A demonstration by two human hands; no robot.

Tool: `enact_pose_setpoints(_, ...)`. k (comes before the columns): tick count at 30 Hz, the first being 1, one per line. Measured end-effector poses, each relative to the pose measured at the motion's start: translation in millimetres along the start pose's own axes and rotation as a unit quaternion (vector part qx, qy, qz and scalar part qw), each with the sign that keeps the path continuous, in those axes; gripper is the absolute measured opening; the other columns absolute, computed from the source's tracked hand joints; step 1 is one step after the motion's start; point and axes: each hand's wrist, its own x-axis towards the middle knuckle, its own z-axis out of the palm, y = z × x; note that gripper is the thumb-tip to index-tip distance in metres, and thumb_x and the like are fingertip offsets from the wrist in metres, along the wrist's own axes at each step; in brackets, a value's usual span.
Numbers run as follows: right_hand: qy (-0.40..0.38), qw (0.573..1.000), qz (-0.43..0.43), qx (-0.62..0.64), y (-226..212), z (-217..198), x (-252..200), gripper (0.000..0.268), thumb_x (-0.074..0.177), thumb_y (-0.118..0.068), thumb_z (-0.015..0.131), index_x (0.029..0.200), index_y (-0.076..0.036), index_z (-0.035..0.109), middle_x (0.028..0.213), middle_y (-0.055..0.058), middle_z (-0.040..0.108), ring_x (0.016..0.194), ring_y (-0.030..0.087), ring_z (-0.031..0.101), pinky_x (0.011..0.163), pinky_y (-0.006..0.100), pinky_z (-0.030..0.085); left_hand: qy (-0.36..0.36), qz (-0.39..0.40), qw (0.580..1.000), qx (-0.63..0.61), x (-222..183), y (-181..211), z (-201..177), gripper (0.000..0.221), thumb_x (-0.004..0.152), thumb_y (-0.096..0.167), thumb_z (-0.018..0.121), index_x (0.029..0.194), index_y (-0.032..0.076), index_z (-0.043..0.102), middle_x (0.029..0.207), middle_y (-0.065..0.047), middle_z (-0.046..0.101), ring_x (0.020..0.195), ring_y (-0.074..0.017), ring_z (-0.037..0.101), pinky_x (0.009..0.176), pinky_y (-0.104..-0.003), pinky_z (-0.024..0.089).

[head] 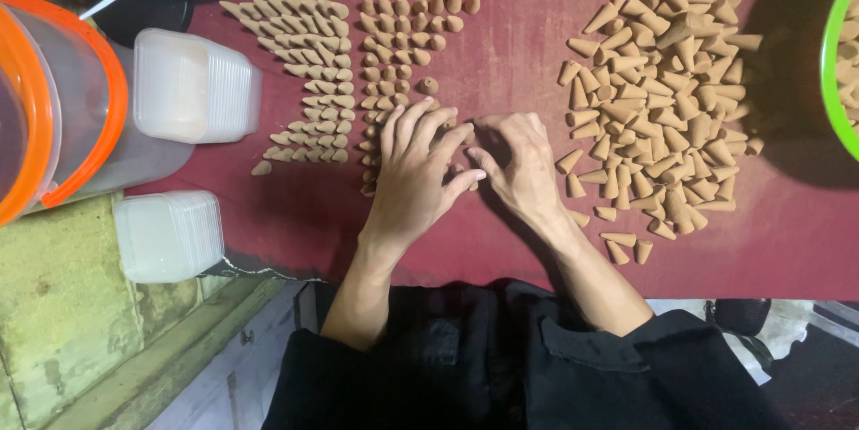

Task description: Arranging small incense cones into organized rows on a flat surface.

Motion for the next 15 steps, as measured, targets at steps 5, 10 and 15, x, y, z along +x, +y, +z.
enact_pose_setpoints(5, 0.021, 1.000, 0.008, -0.016, -17.7, -34.4, -9.3, 0.033, 0.090, -0.019, 0.083, 0.119, -0.009, 0.071, 0.105, 0.012, 0.069, 0.101, 0.036, 0.062, 0.090, 0.048, 0.049, 0.051, 0.017, 0.998, -0.044, 5.8, 17.5, 5.4, 0.058, 0.089, 0.041, 0.080, 0.133, 0.007, 0.061, 0.128, -0.012, 0.062, 0.132, -0.0345, 0.052, 0.118, -0.054, 0.035)
enact_pose_setpoints(10, 0.059, 0.997, 0.034, -0.047, -15.6, -78.0, -39.3, 0.027, 0.093, -0.019, 0.080, 0.117, -0.009, 0.073, 0.107, 0.010, 0.071, 0.103, 0.035, 0.063, 0.092, 0.047, 0.049, 0.077, 0.074, 0.991, -0.083, 16.7, 50.8, 25.3, 0.050, 0.095, 0.038, 0.074, 0.132, 0.007, 0.062, 0.122, -0.010, 0.064, 0.124, -0.0322, 0.061, 0.112, -0.049, 0.044)
enact_pose_setpoints(15, 0.106, 0.986, 0.060, -0.112, 0.4, -113.3, -70.9, 0.023, 0.095, -0.021, 0.080, 0.116, -0.012, 0.075, 0.107, 0.006, 0.072, 0.103, 0.031, 0.063, 0.093, 0.042, 0.047, 0.062, 0.139, 0.981, -0.119, 28.7, 72.2, 71.6, 0.040, 0.097, 0.037, 0.070, 0.127, 0.011, 0.065, 0.115, -0.006, 0.065, 0.116, -0.0297, 0.065, 0.099, -0.045, 0.052)
